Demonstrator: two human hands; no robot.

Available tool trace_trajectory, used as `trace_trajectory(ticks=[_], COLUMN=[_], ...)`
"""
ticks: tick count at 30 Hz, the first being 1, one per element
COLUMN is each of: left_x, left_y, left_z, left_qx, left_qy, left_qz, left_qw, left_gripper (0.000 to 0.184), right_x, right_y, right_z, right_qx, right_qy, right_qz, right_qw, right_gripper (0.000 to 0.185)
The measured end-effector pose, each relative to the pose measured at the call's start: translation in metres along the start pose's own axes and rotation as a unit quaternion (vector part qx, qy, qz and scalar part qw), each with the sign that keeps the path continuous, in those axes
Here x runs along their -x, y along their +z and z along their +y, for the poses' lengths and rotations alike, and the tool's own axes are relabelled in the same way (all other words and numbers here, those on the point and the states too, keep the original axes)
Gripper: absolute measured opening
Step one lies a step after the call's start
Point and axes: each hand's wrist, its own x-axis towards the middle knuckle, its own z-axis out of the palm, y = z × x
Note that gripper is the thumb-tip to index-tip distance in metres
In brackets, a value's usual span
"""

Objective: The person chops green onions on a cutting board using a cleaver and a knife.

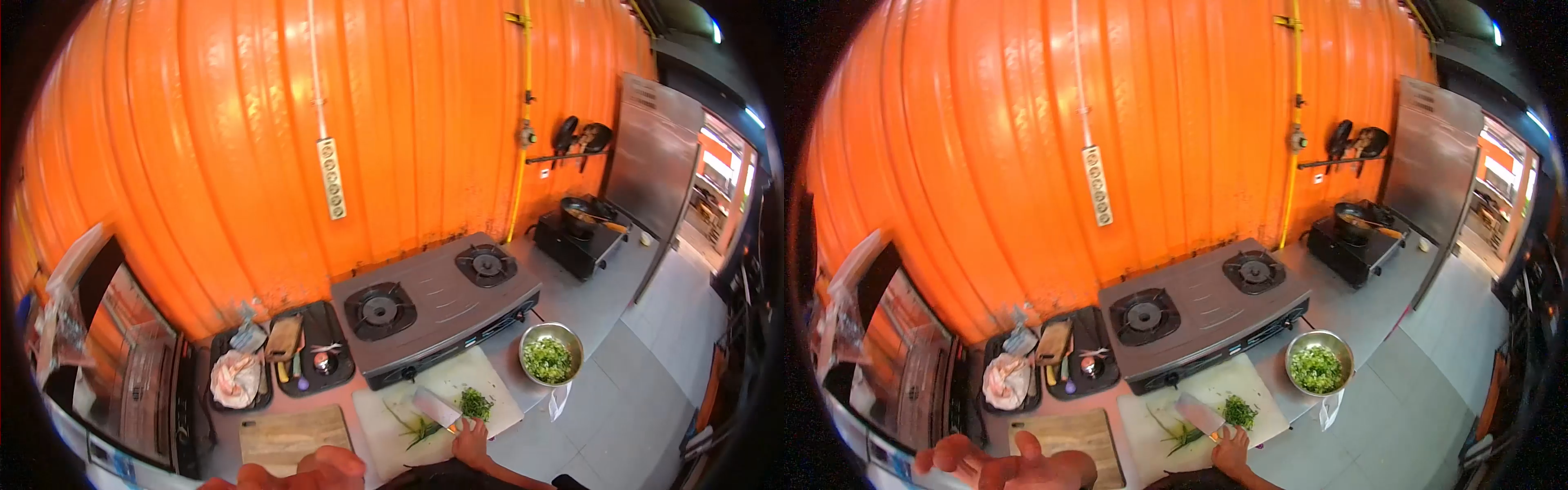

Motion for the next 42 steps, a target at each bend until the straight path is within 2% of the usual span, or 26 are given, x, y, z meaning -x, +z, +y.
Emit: trace_trajectory(ticks=[1, 2, 6, 8, 9, 11, 16, 18, 21, 22, 24, 26, 27, 28, 29, 30, 31, 32, 33, 34, 35, 36, 39, 41, 42], left_x=[0.001, 0.002, 0.01, 0.006, 0.012, 0.021, 0.022, 0.027, 0.039, 0.045, 0.055, 0.128, 0.17, 0.263, 0.298, 0.332, 0.4, 0.486, 0.57, 0.7, 0.699, 0.712, 0.766, 0.762, 0.758], left_y=[0.007, 0.012, 0.029, 0.038, 0.051, 0.091, 0.143, 0.146, 0.141, 0.142, 0.133, 0.105, 0.093, 0.07, 0.071, 0.074, 0.07, 0.066, 0.068, 0.042, 0.102, 0.151, 0.247, 0.239, 0.214], left_z=[0.0, 0.0, -0.002, 0.0, 0.0, -0.003, -0.057, -0.078, -0.126, -0.143, -0.175, -0.184, -0.19, -0.179, -0.166, -0.143, -0.119, -0.072, -0.012, 0.067, 0.108, 0.108, 0.083, 0.085, 0.069], left_qx=[0.063, 0.052, 0.093, 0.101, 0.098, -0.037, -0.077, -0.185, -0.303, -0.286, -0.279, -0.339, -0.34, -0.411, -0.483, -0.543, -0.544, -0.585, -0.616, -0.427, -0.707, -0.727, -0.686, -0.64, -0.617], left_qy=[-0.017, -0.016, -0.035, -0.108, -0.11, -0.068, -0.051, 0.063, 0.207, 0.192, 0.169, 0.022, -0.063, -0.223, -0.356, -0.542, -0.582, -0.612, -0.698, -0.863, -0.609, -0.603, -0.632, -0.63, -0.62], left_qz=[-0.001, 0.005, 0.006, -0.008, 0.0, 0.165, 0.201, 0.189, 0.169, 0.179, 0.223, 0.182, 0.126, 0.229, 0.125, 0.055, 0.095, 0.105, 0.073, 0.025, -0.054, -0.005, 0.193, 0.321, 0.376], left_qw=[0.998, 0.999, 0.995, 0.989, 0.989, 0.983, 0.975, 0.962, 0.915, 0.922, 0.919, 0.923, 0.93, 0.854, 0.79, 0.639, 0.597, 0.522, 0.358, 0.27, 0.354, 0.328, 0.304, 0.301, 0.306], left_gripper=[0.058, 0.058, 0.053, 0.051, 0.051, 0.048, 0.045, 0.045, 0.057, 0.057, 0.076, 0.081, 0.076, 0.07, 0.057, 0.052, 0.046, 0.047, 0.04, 0.043, 0.048, 0.048, 0.047, 0.047, 0.047], right_x=[0.005, 0.009, 0.034, 0.044, 0.049, 0.061, 0.068, 0.074, 0.087, 0.103, 0.123, 0.15, 0.175, 0.204, 0.23, 0.256, 0.321, 0.28, 0.244, 0.197, 0.15, 0.111, 0.013, -0.02, -0.034], right_y=[-0.004, -0.01, -0.024, -0.025, -0.029, -0.033, -0.055, -0.068, -0.094, -0.1, -0.102, -0.111, -0.089, -0.065, -0.066, -0.034, 0.01, -0.033, -0.041, -0.048, -0.048, -0.048, -0.031, -0.023, -0.013], right_z=[0.004, 0.007, 0.03, 0.046, 0.053, 0.064, 0.105, 0.126, 0.165, 0.183, 0.221, 0.258, 0.302, 0.348, 0.367, 0.425, 0.515, 0.482, 0.488, 0.484, 0.479, 0.47, 0.415, 0.365, 0.339], right_qx=[-0.006, -0.013, -0.072, -0.079, -0.078, -0.08, -0.081, -0.08, -0.074, -0.077, -0.063, -0.062, -0.054, -0.044, -0.032, 0.093, 0.182, 0.189, 0.192, 0.196, 0.2, 0.202, 0.199, 0.191, 0.183], right_qy=[0.013, 0.028, 0.08, 0.063, 0.072, 0.083, 0.028, 0.032, 0.053, 0.06, 0.097, 0.167, 0.178, 0.184, 0.249, 0.214, -0.006, -0.031, -0.054, -0.086, -0.124, -0.166, -0.294, -0.364, -0.394], right_qz=[0.034, 0.07, 0.085, 0.097, 0.101, 0.091, 0.067, 0.049, 0.033, 0.02, 0.034, -0.036, -0.051, -0.066, -0.119, -0.354, -0.427, -0.43, -0.42, -0.409, -0.402, -0.402, -0.41, -0.424, -0.427], right_qw=[0.999, 0.997, 0.991, 0.99, 0.989, 0.989, 0.994, 0.995, 0.995, 0.995, 0.993, 0.983, 0.981, 0.98, 0.961, 0.906, 0.886, 0.882, 0.885, 0.887, 0.885, 0.878, 0.84, 0.807, 0.793], right_gripper=[0.063, 0.063, 0.062, 0.06, 0.059, 0.058, 0.055, 0.054, 0.051, 0.049, 0.047, 0.042, 0.039, 0.036, 0.035, 0.024, 0.032, 0.032, 0.032, 0.031, 0.031, 0.03, 0.029, 0.028, 0.028])
